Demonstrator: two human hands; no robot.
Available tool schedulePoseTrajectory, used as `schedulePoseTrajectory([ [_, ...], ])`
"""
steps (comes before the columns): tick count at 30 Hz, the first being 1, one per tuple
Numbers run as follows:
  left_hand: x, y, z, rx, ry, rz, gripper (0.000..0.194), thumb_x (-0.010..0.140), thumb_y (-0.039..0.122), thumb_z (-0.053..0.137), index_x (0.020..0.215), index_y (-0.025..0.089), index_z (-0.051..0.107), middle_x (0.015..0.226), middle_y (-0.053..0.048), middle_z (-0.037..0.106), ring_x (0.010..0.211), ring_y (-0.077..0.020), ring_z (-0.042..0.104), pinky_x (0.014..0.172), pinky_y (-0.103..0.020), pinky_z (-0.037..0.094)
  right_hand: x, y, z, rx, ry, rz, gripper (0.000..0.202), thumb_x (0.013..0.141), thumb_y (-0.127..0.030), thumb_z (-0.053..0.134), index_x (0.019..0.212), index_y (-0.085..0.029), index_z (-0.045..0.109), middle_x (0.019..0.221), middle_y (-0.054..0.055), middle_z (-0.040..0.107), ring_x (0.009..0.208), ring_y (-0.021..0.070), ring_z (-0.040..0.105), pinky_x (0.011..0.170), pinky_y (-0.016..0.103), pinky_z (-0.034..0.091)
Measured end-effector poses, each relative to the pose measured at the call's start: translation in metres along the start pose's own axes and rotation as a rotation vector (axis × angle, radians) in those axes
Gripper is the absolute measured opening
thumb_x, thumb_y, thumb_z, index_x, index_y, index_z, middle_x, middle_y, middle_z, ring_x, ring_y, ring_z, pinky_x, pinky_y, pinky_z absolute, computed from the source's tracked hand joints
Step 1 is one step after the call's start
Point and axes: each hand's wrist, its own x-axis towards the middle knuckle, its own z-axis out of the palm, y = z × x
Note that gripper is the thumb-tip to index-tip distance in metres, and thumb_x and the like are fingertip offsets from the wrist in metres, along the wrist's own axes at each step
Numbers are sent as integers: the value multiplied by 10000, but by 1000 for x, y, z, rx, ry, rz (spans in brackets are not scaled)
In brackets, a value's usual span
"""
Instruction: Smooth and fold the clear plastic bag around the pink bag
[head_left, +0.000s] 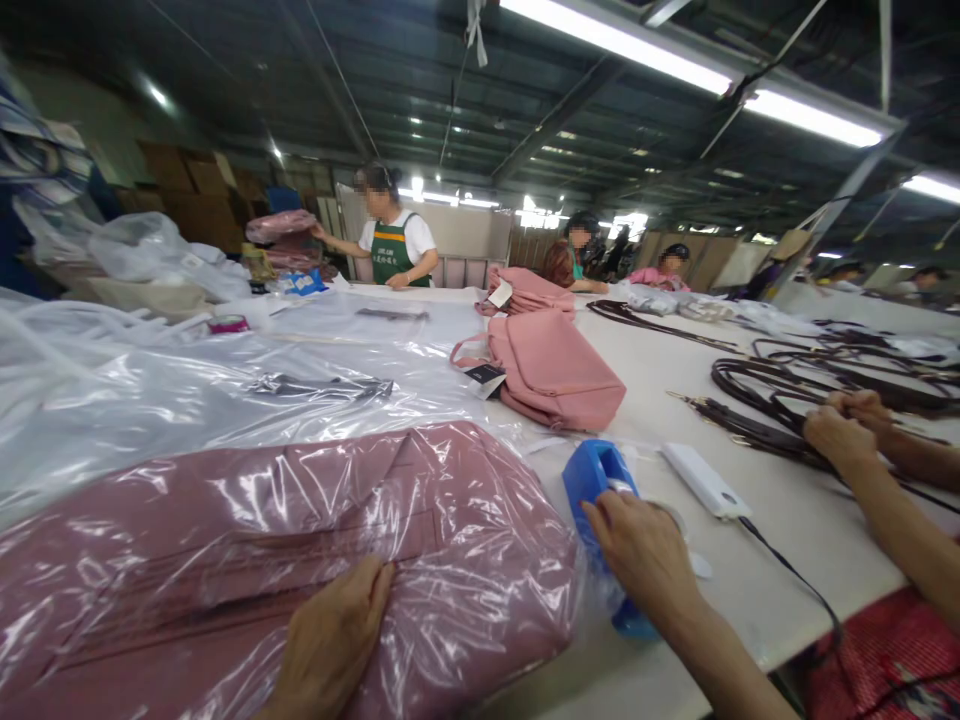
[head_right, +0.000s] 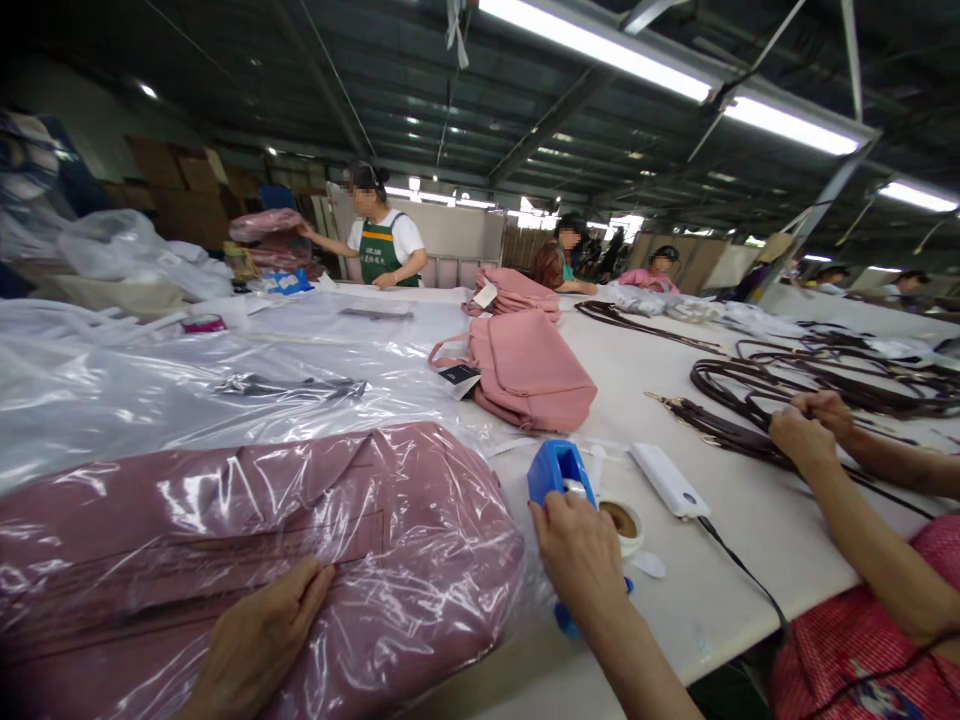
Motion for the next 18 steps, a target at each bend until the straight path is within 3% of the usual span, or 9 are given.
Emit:
schedulePoseTrajectory([
  [3, 1, -4, 6, -35, 21, 26, 398, 968, 300, 214, 883, 214, 593, 836, -69, 722, 829, -248, 704, 712, -330, 493, -4, 38, -9, 147, 36, 141, 349, 929, -398, 350, 818, -208, 621, 892, 99, 637, 849, 272, 617, 733, 369, 393],
  [7, 1, -6, 7, -40, 12, 67, 426, 949, 243, 194, 935, 197, 617, 967, -106, 730, 891, -254, 702, 758, -361, 513, -20, 70, -3, 380, -27, 274, 444, 780, -557, 332, 575, -226, 546, 698, 97, 606, 697, 256, 589, 663, 368, 406],
  [10, 0, -4, 1, -4, -69, 55, 456, 936, 194, 169, 1002, 161, 619, 1040, -146, 712, 942, -279, 693, 819, -417, 517, -29, 67, 9, 580, -58, 330, 506, 725, -658, 376, 525, -220, 532, 589, 52, 567, 616, 216, 547, 600, 332, 390],
  [14, 0, -1, -4, 27, -108, 56, 458, 921, 135, 175, 1051, 135, 614, 1138, -171, 682, 970, -292, 686, 858, -450, 513, -28, 56, 12, 839, -35, 409, 470, 648, -622, 503, 615, -170, 629, 590, 44, 580, 593, 197, 524, 565, 315, 398],
  [16, 1, -1, -3, 15, -86, 53, 454, 922, 123, 188, 1059, 135, 621, 1118, -169, 691, 967, -292, 690, 858, -450, 518, -32, 56, 9, 944, 35, 433, 451, 629, -604, 537, 625, -165, 644, 712, 79, 634, 682, 215, 570, 622, 325, 450],
  [18, 2, -1, -1, -23, -36, 67, 451, 918, 112, 204, 1035, 134, 640, 1085, -170, 703, 948, -297, 697, 840, -454, 530, -47, 62, 9, 997, 151, 435, 444, 625, -617, 578, 611, -178, 643, 935, 107, 651, 893, 247, 596, 773, 327, 479],
])
